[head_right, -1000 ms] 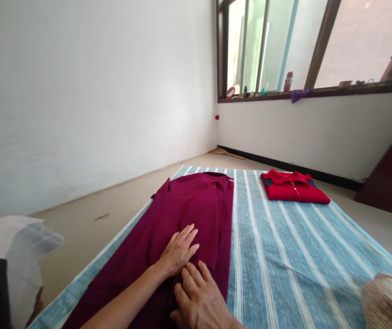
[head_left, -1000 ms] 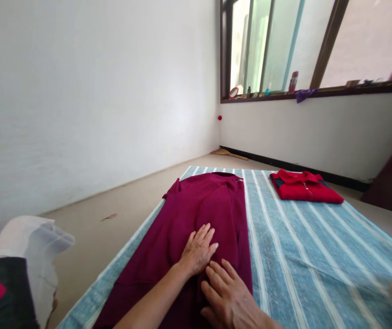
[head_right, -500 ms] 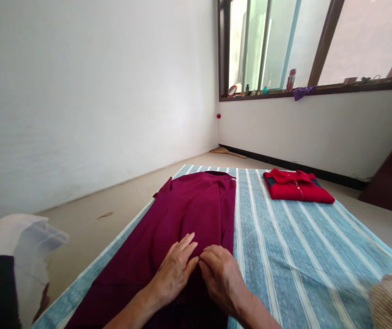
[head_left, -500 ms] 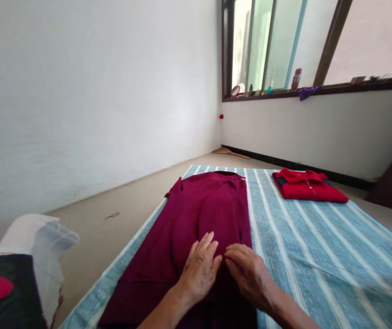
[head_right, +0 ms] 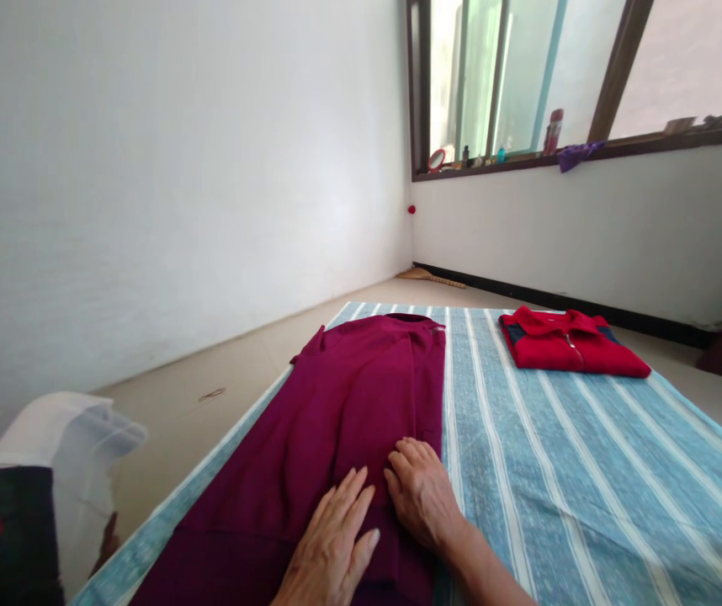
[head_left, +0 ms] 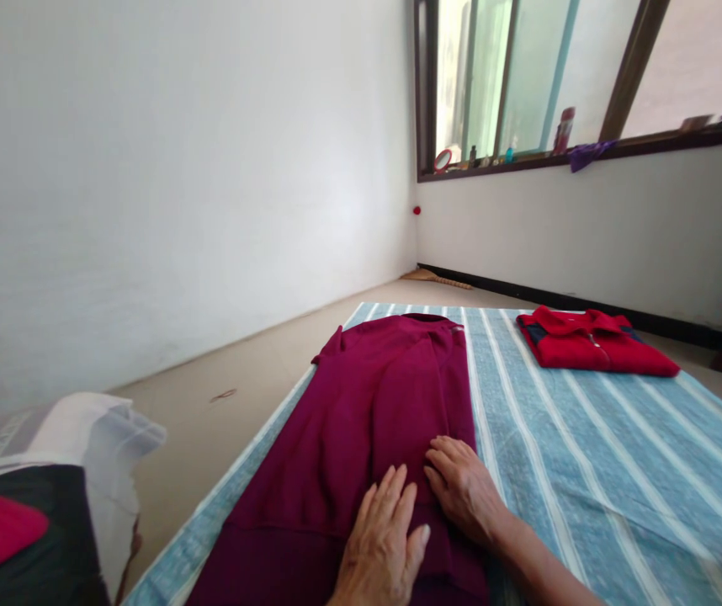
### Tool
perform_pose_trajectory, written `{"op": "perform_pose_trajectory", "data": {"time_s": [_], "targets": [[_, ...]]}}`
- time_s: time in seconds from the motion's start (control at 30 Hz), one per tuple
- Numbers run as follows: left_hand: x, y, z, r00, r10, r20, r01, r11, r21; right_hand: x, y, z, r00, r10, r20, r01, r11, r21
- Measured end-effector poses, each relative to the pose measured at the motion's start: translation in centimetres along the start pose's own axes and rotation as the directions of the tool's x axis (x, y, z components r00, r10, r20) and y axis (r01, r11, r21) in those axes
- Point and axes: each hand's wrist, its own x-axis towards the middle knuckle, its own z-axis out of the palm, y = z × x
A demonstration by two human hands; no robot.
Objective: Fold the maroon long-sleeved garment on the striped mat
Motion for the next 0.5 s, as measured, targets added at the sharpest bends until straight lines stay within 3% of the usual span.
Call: {"op": "perform_pose_trajectory", "data": {"time_s": [0.27, 0.4, 0.5], "targets": [[-0.3, -0.2, 0.5, 0.998, 0.043, -0.046, -0.042, 0.998, 0.039, -0.2, 0.4, 0.0, 1.000, -0.005, 0.017, 0.005, 0.999, 0.035], [-0.5, -0.5, 1.0, 0.982, 0.101, -0.161, -0.089, 0.993, 0.080, -0.2, 0.5, 0.2, 1.000, -0.004, 0.011, 0.004, 0.999, 0.042], [-0.5, -0.6, 1.2, 0.945, 0.179, -0.274, -0.134, 0.975, 0.177, -0.4, 0.7, 0.5, 1.000, -0.018, -0.011, 0.018, 0.999, 0.045]]}}
